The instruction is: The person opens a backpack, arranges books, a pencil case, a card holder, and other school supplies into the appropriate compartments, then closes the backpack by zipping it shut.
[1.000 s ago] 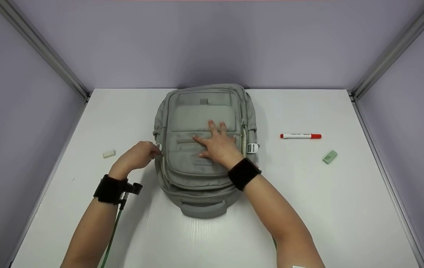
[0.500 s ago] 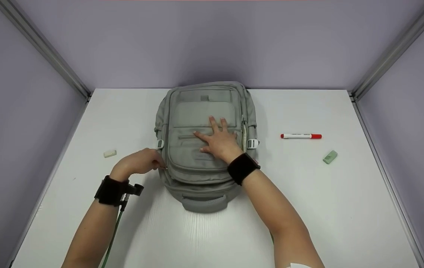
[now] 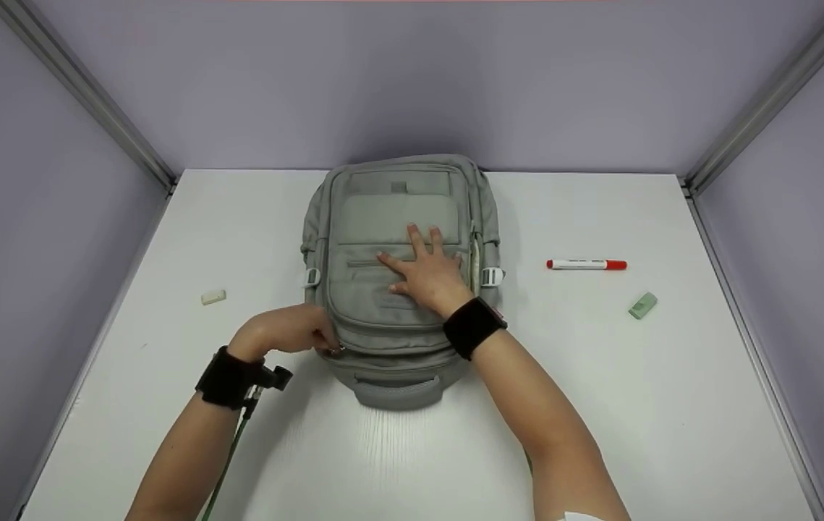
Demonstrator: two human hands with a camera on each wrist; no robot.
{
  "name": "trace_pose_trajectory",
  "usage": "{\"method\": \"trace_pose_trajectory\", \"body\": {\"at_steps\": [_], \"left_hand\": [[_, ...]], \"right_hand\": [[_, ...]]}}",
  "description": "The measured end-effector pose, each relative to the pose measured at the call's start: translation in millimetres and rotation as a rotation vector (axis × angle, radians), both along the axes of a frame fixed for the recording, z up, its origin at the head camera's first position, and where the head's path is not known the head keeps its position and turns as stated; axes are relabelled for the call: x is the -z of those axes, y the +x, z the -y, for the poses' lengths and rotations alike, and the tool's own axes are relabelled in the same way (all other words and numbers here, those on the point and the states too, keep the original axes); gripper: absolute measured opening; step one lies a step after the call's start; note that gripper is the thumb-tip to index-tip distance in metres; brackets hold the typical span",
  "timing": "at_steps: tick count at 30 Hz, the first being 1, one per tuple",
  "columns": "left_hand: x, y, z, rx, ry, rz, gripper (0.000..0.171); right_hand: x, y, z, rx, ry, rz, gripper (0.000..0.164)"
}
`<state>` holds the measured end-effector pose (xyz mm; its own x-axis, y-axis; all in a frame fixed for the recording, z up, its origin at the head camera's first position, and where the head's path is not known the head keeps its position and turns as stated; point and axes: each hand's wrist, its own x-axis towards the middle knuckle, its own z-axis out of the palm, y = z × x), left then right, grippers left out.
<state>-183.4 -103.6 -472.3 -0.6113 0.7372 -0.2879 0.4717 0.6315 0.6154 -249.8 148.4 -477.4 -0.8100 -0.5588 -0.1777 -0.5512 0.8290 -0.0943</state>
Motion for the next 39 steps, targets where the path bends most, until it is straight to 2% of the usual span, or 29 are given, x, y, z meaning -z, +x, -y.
{"method": "trace_pose_trajectory", "body": {"at_steps": [3, 6, 10, 12, 15, 17, 19, 21, 24, 26, 30, 33, 39], "left_hand": [[4.0, 5.4, -15, 0.037, 0.057, -0.022, 0.029], [10.1, 13.4, -31, 0.048, 0.074, -0.074, 0.037], [16.1, 22.3, -44, 0.002, 0.048, -0.107, 0.047], [17.3, 24.1, -46, -0.013, 0.06, -0.109, 0.048], [19.0, 23.0, -45, -0.001, 0.109, -0.101, 0.044], [20.5, 20.9, -41, 0.013, 0.146, -0.105, 0.037], [21.7, 19.2, -38, 0.004, 0.19, -0.119, 0.025], [22.1, 18.8, -36, -0.028, 0.237, -0.145, 0.014], [21.8, 20.6, -35, -0.074, 0.307, -0.183, 0.01], [21.1, 22.6, -34, -0.091, 0.344, -0.208, 0.01], [19.1, 25.7, -32, -0.107, 0.392, -0.227, 0.005], [17.3, 27.2, -31, -0.112, 0.421, -0.218, 0.005], [15.4, 29.1, -30, -0.107, 0.457, -0.182, 0.008]], "right_hand": [[3.0, 1.0, -2, -0.003, -0.015, -0.017, 0.06], [6.9, 3.5, -4, -0.003, -0.039, -0.023, 0.059], [8.7, 11.8, -5, -0.008, -0.101, -0.067, 0.052], [7.3, 18.7, -5, -0.041, -0.159, -0.13, 0.047], [3.2, 32.3, -4, -0.148, -0.28, -0.243, 0.035], [0.4, 42.9, -2, -0.223, -0.354, -0.273, 0.028], [-2.3, 54.0, -1, -0.279, -0.418, -0.213, 0.024], [-2.9, 63.7, 0, -0.308, -0.468, -0.1, 0.021], [1.4, 73.5, 1, -0.311, -0.505, 0.077, 0.013], [6.6, 77.7, 1, -0.301, -0.518, 0.151, 0.005], [16.8, 83.8, 4, -0.297, -0.529, 0.229, 0.007], [22.9, 86.2, 6, -0.303, -0.552, 0.244, 0.011], [34.1, 87.6, 7, -0.3, -0.68, 0.277, 0.009]]}}
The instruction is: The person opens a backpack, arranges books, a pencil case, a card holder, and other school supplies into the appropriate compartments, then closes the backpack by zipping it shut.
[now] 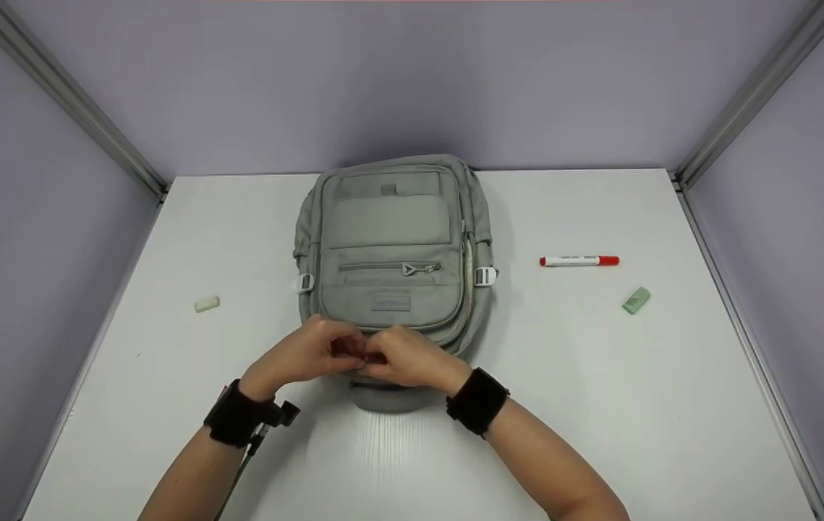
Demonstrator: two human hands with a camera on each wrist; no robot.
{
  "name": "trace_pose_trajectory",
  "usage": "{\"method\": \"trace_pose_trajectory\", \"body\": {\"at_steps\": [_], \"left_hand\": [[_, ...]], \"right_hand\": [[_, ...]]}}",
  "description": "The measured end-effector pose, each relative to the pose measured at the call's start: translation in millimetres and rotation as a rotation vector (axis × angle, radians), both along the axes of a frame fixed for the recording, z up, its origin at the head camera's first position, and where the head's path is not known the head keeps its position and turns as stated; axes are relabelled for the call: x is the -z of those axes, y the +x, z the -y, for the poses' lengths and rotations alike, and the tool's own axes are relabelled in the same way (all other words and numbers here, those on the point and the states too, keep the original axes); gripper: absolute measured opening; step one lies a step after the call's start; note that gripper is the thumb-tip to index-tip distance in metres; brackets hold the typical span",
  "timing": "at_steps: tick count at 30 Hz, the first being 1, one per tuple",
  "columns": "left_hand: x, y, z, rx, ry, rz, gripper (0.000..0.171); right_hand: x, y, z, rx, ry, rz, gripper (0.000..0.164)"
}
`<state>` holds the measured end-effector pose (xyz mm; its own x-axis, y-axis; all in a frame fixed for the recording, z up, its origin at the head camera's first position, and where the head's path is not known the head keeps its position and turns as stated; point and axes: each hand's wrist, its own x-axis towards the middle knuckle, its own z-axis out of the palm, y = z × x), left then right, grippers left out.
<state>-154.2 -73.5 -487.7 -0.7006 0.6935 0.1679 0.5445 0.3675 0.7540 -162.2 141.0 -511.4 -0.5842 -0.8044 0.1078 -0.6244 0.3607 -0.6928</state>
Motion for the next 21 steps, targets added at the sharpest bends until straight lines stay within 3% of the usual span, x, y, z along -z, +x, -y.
{"method": "trace_pose_trajectory", "body": {"at_steps": [6, 9, 12, 16, 21], "left_hand": [[1.1, 1.7, 3, -0.007, 0.017, 0.027, 0.012], [2.7, 0.8, 6, -0.025, 0.014, -0.002, 0.008], [3.8, -0.3, 10, -0.072, -0.038, -0.147, 0.003], [8.5, -0.9, 13, -0.133, -0.172, -0.379, 0.016], [21.9, 2.2, 10, -0.116, -0.298, -0.459, 0.016]], "right_hand": [[7.0, 2.6, 4, 0.014, -0.051, 0.016, 0.009], [9.7, 3.8, 4, 0.001, -0.048, 0.0, 0.011], [11.2, 4.7, 3, -0.01, -0.048, -0.007, 0.021], [10.8, 6.1, 2, -0.002, -0.046, -0.021, 0.034], [10.8, 8.2, -1, -0.015, -0.048, 0.013, 0.031]]}}
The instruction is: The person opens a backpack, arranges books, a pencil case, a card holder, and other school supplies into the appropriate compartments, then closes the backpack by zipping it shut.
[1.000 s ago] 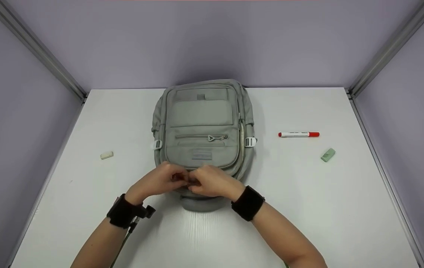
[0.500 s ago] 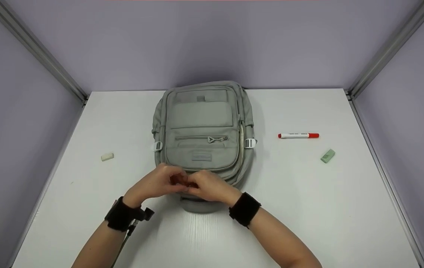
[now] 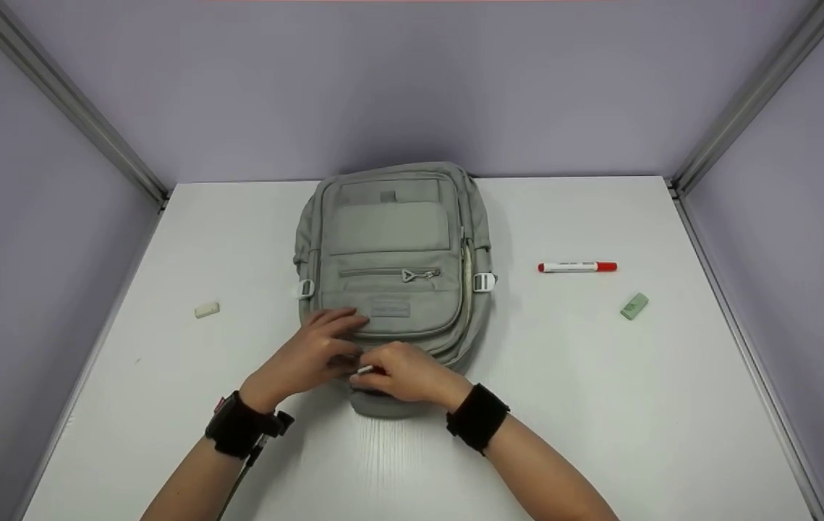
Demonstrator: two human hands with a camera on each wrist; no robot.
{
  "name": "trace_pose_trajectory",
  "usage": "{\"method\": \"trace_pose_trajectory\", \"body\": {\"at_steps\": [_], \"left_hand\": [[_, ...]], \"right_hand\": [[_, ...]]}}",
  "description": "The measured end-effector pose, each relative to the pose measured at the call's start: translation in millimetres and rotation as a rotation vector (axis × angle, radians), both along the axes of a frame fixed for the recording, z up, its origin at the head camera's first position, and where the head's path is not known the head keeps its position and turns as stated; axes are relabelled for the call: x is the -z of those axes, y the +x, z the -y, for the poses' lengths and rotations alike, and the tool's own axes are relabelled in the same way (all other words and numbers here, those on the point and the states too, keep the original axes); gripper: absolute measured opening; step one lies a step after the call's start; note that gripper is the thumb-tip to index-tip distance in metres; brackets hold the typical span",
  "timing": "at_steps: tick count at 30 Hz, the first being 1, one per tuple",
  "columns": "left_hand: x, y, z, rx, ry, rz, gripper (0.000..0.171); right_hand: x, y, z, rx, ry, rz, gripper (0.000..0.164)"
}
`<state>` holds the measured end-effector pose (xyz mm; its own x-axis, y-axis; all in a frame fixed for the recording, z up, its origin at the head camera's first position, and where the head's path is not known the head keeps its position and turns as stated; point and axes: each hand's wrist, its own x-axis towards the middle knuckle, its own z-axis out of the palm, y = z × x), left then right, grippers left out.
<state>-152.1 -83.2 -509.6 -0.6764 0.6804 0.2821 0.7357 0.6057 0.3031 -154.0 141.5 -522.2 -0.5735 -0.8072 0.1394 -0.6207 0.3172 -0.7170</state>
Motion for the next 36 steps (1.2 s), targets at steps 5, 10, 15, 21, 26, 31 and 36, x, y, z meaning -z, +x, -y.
{"method": "trace_pose_trajectory", "body": {"at_steps": [5, 10, 15, 21, 26, 31, 36], "left_hand": [[8.1, 0.9, -4, -0.043, -0.068, -0.095, 0.011], [8.2, -0.4, -5, -0.039, -0.079, -0.163, 0.009], [8.7, -0.2, -3, -0.03, -0.081, -0.181, 0.008], [8.1, -1.3, -2, -0.017, -0.083, -0.167, 0.011], [6.8, -1.6, -1, -0.012, -0.069, -0.147, 0.01], [5.9, -1.3, 0, -0.013, -0.057, -0.119, 0.008], [6.8, -1.5, 0, -0.017, -0.04, -0.111, 0.008]], "right_hand": [[-2.3, 3.0, -8, -0.018, 0.0, 0.01, 0.026], [-6.0, 4.4, -23, 0.007, 0.021, 0.052, 0.027], [-6.0, 3.8, -41, 0.066, 0.014, 0.105, 0.028], [-7.9, 0.9, -69, 0.167, -0.008, 0.169, 0.022], [-33.8, 0.1, -86, 0.234, 0.009, 0.193, 0.014], [-17.6, -12.0, -115, 0.31, 0.013, 0.277, 0.023], [-9.1, -16.5, -132, 0.392, 0.022, 0.246, 0.019]]}}
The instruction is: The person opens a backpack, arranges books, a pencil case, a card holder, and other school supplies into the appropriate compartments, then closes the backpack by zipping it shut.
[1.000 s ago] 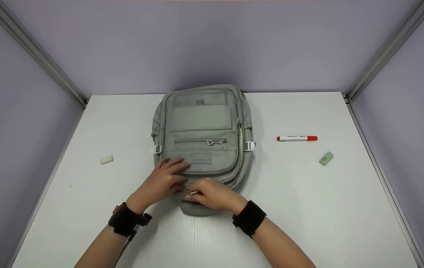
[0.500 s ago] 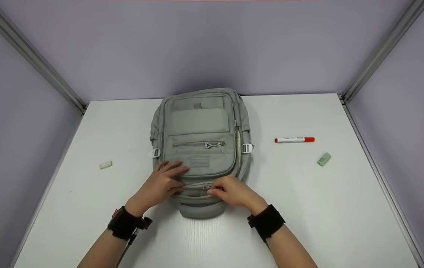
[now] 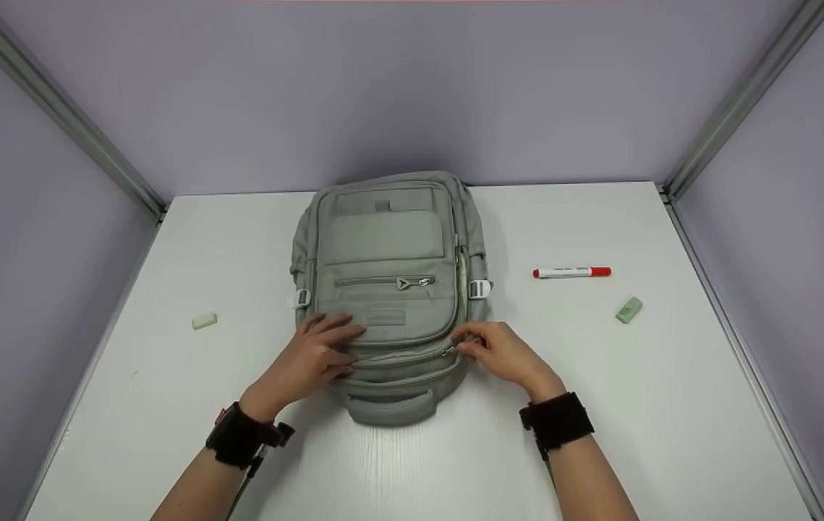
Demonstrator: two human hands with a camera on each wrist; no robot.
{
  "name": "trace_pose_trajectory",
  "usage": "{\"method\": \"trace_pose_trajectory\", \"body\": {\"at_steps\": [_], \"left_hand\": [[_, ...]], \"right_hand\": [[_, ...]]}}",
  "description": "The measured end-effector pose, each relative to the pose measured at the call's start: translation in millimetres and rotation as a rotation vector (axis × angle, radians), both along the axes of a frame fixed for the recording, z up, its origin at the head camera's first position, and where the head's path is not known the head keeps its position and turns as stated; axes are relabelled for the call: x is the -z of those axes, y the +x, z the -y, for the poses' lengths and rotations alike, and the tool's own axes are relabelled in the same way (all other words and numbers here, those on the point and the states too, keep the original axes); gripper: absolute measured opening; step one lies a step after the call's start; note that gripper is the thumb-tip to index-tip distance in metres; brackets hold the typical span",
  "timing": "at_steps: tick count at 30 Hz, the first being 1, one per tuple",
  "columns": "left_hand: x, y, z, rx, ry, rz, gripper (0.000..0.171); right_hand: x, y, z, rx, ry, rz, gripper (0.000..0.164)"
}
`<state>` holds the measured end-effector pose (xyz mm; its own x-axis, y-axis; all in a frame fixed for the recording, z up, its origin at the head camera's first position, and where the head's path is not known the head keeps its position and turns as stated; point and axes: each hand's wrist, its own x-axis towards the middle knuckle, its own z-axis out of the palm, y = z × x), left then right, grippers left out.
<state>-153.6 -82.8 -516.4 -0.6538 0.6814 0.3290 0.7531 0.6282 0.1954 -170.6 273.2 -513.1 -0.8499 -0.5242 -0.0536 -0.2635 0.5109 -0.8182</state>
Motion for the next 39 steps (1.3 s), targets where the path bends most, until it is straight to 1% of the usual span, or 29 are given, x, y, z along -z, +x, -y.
{"method": "trace_pose_trajectory", "body": {"at_steps": [4, 7, 9, 12, 15, 16, 19, 22, 24, 27, 32, 35, 39], "left_hand": [[-0.1, 1.9, -2, -0.017, -0.004, 0.0, 0.008], [-0.6, 3.0, -6, -0.038, -0.026, 0.001, 0.003], [-0.2, 3.7, -10, -0.052, -0.044, -0.004, 0.01], [1.7, 4.3, -16, -0.068, -0.076, -0.027, 0.022], [4.9, 3.8, -23, -0.069, -0.124, -0.072, 0.023], [5.8, 3.6, -24, -0.066, -0.141, -0.085, 0.022], [7.7, 3.2, -26, -0.049, -0.183, -0.096, 0.017], [7.9, 3.3, -26, -0.029, -0.188, -0.077, 0.016], [7.5, 3.7, -25, -0.015, -0.177, -0.057, 0.016], [6.7, 3.1, -25, -0.004, -0.156, -0.032, 0.015], [5.9, 3.3, -24, 0.002, -0.127, 0.005, 0.015], [5.3, 3.5, -23, 0.006, -0.109, 0.025, 0.015], [4.8, 3.5, -22, 0.016, -0.083, 0.057, 0.014]], "right_hand": [[2.0, 1.9, 2, 0.009, 0.042, -0.066, 0.01], [2.1, 5.3, 8, 0.031, 0.095, -0.09, 0.009], [2.3, 8.5, 12, 0.053, 0.144, -0.093, 0.009], [2.8, 12.8, 17, 0.078, 0.191, -0.067, 0.005], [3.5, 15.8, 19, 0.092, 0.213, -0.072, 0.008], [3.8, 16.2, 19, 0.092, 0.214, -0.089, 0.008], [4.8, 16.3, 17, 0.09, 0.219, -0.195, 0.005], [5.4, 14.7, 11, 0.107, 0.194, -0.301, 0.005], [5.2, 12.6, 7, 0.133, 0.182, -0.358, 0.004], [4.9, 6.2, 1, 0.189, 0.194, -0.413, 0.004], [5.0, -8.4, -3, 0.278, 0.273, -0.495, 0.006], [5.0, -18.4, -3, 0.315, 0.316, -0.558, 0.006], [6.6, -32.9, 0, 0.358, 0.356, -0.651, 0.009]]}}
